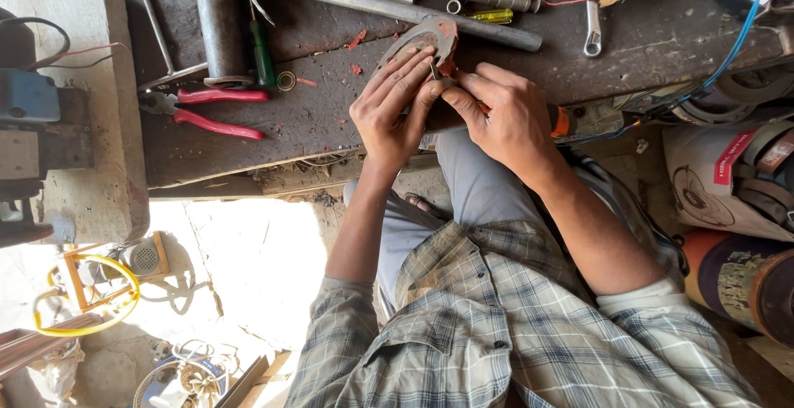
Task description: The person sits on the ground and scrapes old gasket and rust from a circular metal flange using a small scraper. They then set the flange on an electric motor, hammer a part into place, fit the red fan cover onto the motor, and use pliers and a screwdriver on the assembly.
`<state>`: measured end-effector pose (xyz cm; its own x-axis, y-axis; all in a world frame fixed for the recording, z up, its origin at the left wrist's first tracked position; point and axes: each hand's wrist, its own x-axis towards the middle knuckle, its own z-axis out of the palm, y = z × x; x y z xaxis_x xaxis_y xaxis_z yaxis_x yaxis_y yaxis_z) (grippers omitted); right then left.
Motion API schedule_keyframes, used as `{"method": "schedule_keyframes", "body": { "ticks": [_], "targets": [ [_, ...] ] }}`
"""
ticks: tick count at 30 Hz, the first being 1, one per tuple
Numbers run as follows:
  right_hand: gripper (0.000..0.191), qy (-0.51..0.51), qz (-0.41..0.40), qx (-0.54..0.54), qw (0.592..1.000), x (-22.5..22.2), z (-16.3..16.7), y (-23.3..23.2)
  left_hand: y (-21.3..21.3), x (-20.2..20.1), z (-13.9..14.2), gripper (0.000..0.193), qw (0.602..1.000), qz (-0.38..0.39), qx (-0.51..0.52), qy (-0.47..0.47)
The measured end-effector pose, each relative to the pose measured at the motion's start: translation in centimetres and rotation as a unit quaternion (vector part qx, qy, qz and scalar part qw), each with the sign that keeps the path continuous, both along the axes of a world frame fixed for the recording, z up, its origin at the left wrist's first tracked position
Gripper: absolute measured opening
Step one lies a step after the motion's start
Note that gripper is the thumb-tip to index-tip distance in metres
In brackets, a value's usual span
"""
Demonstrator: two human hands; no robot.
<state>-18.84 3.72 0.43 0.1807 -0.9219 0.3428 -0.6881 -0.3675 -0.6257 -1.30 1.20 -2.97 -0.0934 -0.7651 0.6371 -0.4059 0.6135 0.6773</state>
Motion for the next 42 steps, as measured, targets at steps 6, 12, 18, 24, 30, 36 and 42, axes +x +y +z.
{"method": "schedule_keyframes", "body": {
  "ticks": [6, 12, 18, 24, 30, 36, 42],
  "targets": [
    [0.035, 0.022, -0.012, -0.031, 0.999, 0.4, 0.1, 0.7, 1.3, -0.2, 0.0, 0.022, 1.000, 0.024, -0.018, 0.007],
    [0.034, 0.035, -0.017, -0.074, 0.996, 1.5, 0.8, 0.6, 1.5, -0.1, 0.6, 0.022, 0.996, 0.039, -0.008, 0.074],
    [0.030, -0.008, -0.035, -0.036, 0.999, 1.7, 2.9, -0.1, 2.3, 0.8, 0.8, 0.022, 0.992, 0.059, -0.006, 0.111],
    [0.046, -0.048, 0.078, -0.040, 0.995, 1.6, 4.8, -1.5, 2.2, 2.2, 0.7, 0.024, 0.986, 0.066, 0.008, 0.156],
    [0.042, 0.021, 0.208, -0.102, 0.973, 4.0, 5.3, -3.2, 2.0, 3.9, 0.1, 0.028, 0.979, 0.056, 0.029, 0.192],
    [0.031, 0.021, 0.208, -0.086, 0.974, 3.9, 5.1, -4.9, 1.1, 4.2, -0.1, 0.032, 0.987, 0.044, 0.016, 0.155],
    [0.018, 0.032, 0.167, -0.147, 0.974, 4.2, 4.4, -5.1, 0.5, 3.7, -0.1, 0.034, 0.990, 0.045, 0.014, 0.131]
  ]
}}
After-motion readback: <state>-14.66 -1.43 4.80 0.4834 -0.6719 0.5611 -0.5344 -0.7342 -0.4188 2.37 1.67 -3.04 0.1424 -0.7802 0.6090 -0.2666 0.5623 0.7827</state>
